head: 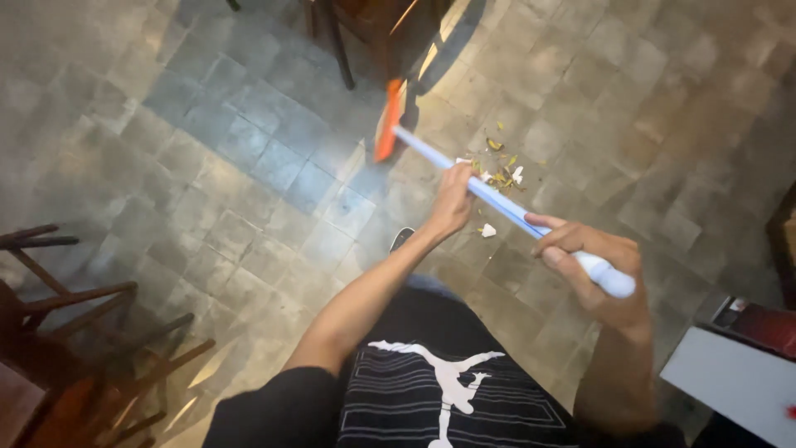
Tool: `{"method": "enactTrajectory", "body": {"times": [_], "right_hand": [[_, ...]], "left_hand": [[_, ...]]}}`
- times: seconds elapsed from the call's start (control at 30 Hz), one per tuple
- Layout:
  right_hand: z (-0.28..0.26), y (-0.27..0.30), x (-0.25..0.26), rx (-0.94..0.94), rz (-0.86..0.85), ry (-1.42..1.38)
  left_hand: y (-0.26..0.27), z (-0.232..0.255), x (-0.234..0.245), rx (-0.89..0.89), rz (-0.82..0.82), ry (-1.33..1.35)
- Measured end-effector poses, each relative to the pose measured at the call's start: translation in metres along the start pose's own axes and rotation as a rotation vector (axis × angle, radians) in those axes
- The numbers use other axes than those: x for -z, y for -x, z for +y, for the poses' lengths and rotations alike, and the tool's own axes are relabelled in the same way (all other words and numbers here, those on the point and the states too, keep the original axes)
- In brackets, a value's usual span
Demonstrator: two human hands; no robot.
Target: Sweep broken debris and trash from a tile floor into a pile using a broom.
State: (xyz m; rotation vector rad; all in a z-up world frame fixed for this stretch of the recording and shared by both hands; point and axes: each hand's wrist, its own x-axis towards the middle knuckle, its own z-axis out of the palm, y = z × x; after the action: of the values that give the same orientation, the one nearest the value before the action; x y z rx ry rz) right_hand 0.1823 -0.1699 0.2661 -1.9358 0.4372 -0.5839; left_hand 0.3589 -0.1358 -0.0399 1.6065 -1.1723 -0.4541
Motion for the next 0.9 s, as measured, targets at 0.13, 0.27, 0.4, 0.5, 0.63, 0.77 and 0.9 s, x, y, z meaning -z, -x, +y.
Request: {"method": "enactTrajectory", "body": {"times": [0.13,0.27,0.4,0.5,0.63,0.77,0.9], "right_hand": [[0.028,0.043,-0.015,-0.052,-0.062,-0.181],[0.071,0.090,-0.071,-0.170,-0.057,-0.296],[0.092,0.137,-0.127,-0.270,0.065,-0.562],[0.076,0.160,-0.150,-0.406,0.206,-0.609],[0.084,0.192,-0.156,-0.448,0.326,-0.564],[0.088,0.224,-0.143,-0.429,0.321,-0.528],[0.071,0.250,-0.122,-0.339,0.283,-0.410]], "left_hand": [[0.076,-0.010,0.040,0.027,0.060,-0.131],[0.167,-0.060,0.057,0.136,0.097,-0.335],[0.228,-0.041,0.067,0.288,0.095,-0.358],[0.270,-0.036,0.055,0.376,0.068,-0.293],[0.315,-0.062,0.026,0.332,0.046,-0.304],[0.329,-0.053,0.011,0.311,0.041,-0.307],[0.333,-0.026,-0.014,0.340,-0.039,-0.215]]}}
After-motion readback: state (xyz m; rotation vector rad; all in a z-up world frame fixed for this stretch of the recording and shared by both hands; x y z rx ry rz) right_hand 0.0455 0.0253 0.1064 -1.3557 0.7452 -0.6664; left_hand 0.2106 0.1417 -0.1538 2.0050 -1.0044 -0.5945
